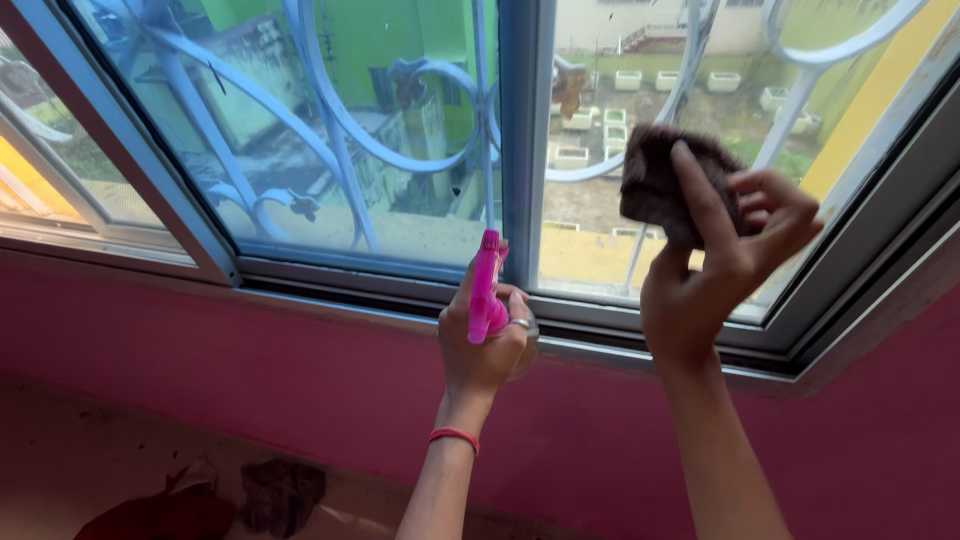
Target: The person cleans a window by spraying liquid from a pink bottle and wiping the glass with a cloth, covering both the main panes and the arched section above.
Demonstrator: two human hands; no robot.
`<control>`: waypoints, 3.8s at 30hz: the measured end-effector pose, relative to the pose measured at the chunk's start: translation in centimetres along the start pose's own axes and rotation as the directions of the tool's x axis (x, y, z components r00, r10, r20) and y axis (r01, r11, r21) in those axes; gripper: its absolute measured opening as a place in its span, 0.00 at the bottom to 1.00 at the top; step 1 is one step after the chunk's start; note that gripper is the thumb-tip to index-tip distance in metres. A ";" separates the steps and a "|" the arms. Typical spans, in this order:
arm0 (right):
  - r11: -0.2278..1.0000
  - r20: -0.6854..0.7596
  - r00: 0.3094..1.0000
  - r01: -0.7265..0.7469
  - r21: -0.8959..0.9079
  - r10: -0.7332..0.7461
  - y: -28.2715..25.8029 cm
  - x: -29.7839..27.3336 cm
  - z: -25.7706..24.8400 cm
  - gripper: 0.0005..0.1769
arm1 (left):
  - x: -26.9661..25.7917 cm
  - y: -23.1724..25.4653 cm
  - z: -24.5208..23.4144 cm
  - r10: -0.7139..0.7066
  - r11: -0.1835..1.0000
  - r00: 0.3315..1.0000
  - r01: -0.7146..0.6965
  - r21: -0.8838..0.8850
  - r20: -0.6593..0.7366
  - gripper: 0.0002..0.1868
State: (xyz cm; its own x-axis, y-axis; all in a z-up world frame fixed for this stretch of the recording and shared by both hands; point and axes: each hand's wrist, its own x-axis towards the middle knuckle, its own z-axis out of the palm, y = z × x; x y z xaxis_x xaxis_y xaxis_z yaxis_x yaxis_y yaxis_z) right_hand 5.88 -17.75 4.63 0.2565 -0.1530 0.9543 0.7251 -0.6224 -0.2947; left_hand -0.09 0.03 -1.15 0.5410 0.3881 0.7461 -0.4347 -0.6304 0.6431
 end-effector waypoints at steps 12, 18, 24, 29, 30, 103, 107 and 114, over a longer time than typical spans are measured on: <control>0.999 0.296 0.955 0.024 -0.037 -0.012 0.3 -8.1 1.6 0.39 | 0.0 0.6 -0.7 -0.015 1.000 0.999 0.014 0.017 0.043 0.30; 0.998 -0.039 0.998 0.050 0.037 -0.049 -0.2 -0.9 1.2 0.34 | 0.3 0.0 -0.4 -0.047 0.999 0.996 0.048 -0.003 0.074 0.31; 0.998 0.106 0.994 0.045 -0.039 -0.040 -0.4 -3.6 3.0 0.37 | 0.6 0.4 -0.7 -0.111 0.994 0.987 0.111 0.013 0.113 0.30; 0.996 0.265 0.964 -0.044 0.075 0.023 -1.6 -6.8 2.9 0.36 | 1.5 0.5 -1.0 -0.119 0.992 0.985 0.113 0.058 0.126 0.30; 0.982 0.240 0.967 -0.119 0.146 0.082 -1.7 -6.6 2.8 0.37 | 1.6 0.4 -1.1 -0.110 0.993 0.985 0.104 0.053 0.136 0.29; 0.979 0.468 0.861 -0.193 -0.065 0.201 -28.3 -13.4 30.9 0.47 | 13.7 -20.7 -28.0 -0.463 0.884 0.886 0.461 0.077 0.009 0.34; 0.979 0.484 0.851 -0.170 -0.115 0.204 -27.4 -12.9 28.9 0.45 | 12.9 -20.3 -27.1 -0.399 0.915 0.917 0.398 0.058 0.000 0.32; 0.955 0.402 0.878 -0.171 -0.242 0.259 -23.7 -12.5 24.3 0.48 | 12.2 -17.5 -25.2 -0.410 0.912 0.911 0.407 0.055 0.056 0.26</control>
State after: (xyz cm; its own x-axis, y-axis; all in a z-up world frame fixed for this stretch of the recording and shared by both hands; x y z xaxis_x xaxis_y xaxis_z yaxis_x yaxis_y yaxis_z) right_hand 1.04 17.54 -1.52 0.6700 0.0129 0.7422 0.4940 -0.7541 -0.4328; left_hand -4.03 32.76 0.99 0.7111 0.5739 0.4062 -0.1369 -0.4537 0.8806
